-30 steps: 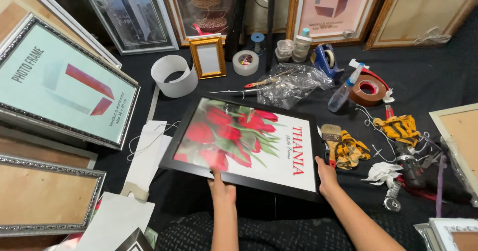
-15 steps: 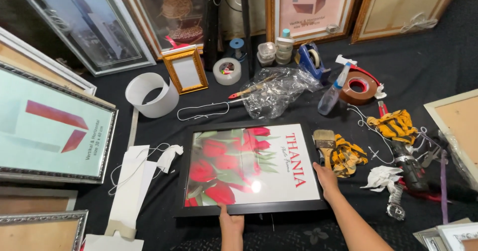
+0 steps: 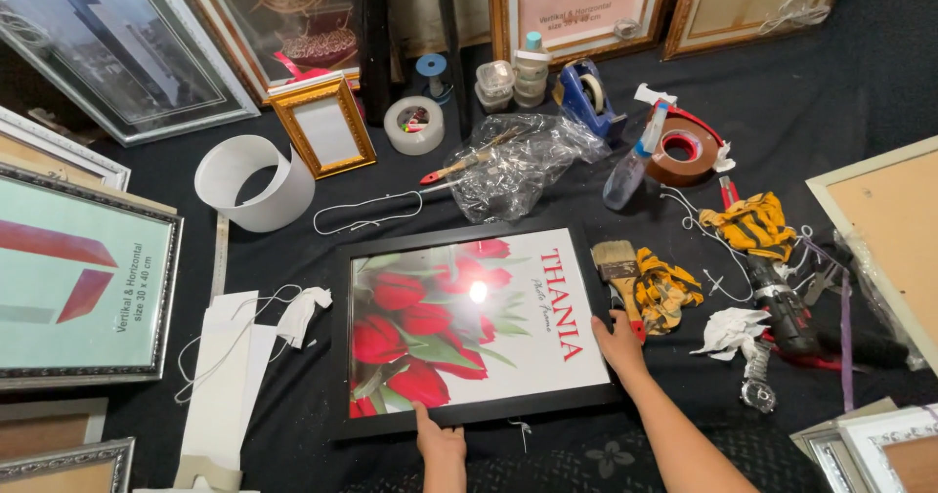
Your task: The person cleans the glass of a picture frame using a spray and a yellow cloth, then turns the frame over and secures a wooden backing board into the frame by hand and with a wire.
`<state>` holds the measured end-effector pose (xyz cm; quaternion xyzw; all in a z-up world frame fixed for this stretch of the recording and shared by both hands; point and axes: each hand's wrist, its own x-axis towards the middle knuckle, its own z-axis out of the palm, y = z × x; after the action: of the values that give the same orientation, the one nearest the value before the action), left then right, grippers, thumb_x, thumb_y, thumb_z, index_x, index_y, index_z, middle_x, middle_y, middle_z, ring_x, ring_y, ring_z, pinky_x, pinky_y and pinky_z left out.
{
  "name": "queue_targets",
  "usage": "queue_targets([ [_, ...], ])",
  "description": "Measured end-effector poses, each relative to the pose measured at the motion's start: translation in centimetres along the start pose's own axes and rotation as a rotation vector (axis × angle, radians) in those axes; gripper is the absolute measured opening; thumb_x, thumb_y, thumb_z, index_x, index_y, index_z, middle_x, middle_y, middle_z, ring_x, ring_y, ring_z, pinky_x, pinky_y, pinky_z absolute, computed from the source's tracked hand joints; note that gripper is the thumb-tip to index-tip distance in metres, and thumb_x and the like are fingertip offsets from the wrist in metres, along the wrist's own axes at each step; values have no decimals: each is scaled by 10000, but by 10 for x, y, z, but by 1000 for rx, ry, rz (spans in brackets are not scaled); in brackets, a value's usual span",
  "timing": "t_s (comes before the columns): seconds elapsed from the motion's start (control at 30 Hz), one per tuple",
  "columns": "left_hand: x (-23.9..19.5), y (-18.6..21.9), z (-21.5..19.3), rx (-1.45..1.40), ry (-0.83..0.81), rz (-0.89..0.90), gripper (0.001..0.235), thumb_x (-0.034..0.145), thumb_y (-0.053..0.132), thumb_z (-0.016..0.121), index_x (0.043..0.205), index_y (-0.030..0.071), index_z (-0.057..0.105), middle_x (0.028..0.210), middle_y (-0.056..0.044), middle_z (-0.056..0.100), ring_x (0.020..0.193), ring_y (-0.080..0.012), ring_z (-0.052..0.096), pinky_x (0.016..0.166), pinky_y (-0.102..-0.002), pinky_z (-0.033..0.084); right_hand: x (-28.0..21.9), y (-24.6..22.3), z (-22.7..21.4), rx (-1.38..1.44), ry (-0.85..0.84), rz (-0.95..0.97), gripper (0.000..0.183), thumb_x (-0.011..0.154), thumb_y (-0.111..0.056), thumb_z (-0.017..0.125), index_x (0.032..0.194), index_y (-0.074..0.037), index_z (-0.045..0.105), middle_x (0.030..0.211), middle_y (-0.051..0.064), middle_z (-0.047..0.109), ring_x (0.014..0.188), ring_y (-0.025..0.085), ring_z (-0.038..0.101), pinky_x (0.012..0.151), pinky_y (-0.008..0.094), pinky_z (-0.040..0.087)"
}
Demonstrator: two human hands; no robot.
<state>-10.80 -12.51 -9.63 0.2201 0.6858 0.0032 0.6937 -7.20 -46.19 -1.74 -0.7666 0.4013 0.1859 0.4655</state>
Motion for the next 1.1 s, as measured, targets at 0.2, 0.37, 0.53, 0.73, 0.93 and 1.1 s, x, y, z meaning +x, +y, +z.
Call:
queue_targets([
  [0.2,-12,-1,-1,44,6,74,545,929,343,759,1341,65,535,1262,-164,650,1094,-316,656,966,-518,541,3,12,4,-308,170,-122,622,995,-488,500,1498,-124,473,1511,154,425,1203,394,608,910,547,539],
  [0.37,-37,2,-6,90,-43,81,552,947,311,734,1371,40,508,1243,-162,638,1067,-308,656,973,-464,547,-4,14,0,-271,390,-277,481,1001,-344,561,1421,-110,560,1434,193,486,1338,410,451,1004,555,470],
  [0.53,-51,1,-6,24,-108,33,511,924,260,755,1334,105,492,1217,-169,652,1064,-312,658,946,-453,561,20,40,1,-201,506,-396,409,972,-266,597,1341,-94,640,1332,193,545,1251,432,504,1058,511,419],
  [0.73,-48,1,-2,31,-63,12,527,948,282,738,1383,218,447,1214,-109,622,1062,-279,632,1004,-493,503,55,63,-13,-202,534,-296,386,1005,-183,519,1359,-137,667,1359,180,523,1240,460,481,1068,498,413],
  [0.93,-43,3,5,99,18,37,568,962,339,723,1389,45,493,1298,-190,610,1132,-362,635,1014,-567,522,85,12,-48,-445,547,-385,396,958,-267,519,1278,-167,731,1313,218,605,1231,421,488,1104,479,342],
  [1.1,-67,11,10,140,89,4,717,952,473,692,1482,52,456,1441,-182,546,1264,-377,584,1100,-555,494,134,-106,-92,-121,667,-685,468,969,-291,679,1335,-8,609,1216,209,567,1136,408,537,1005,503,388],
])
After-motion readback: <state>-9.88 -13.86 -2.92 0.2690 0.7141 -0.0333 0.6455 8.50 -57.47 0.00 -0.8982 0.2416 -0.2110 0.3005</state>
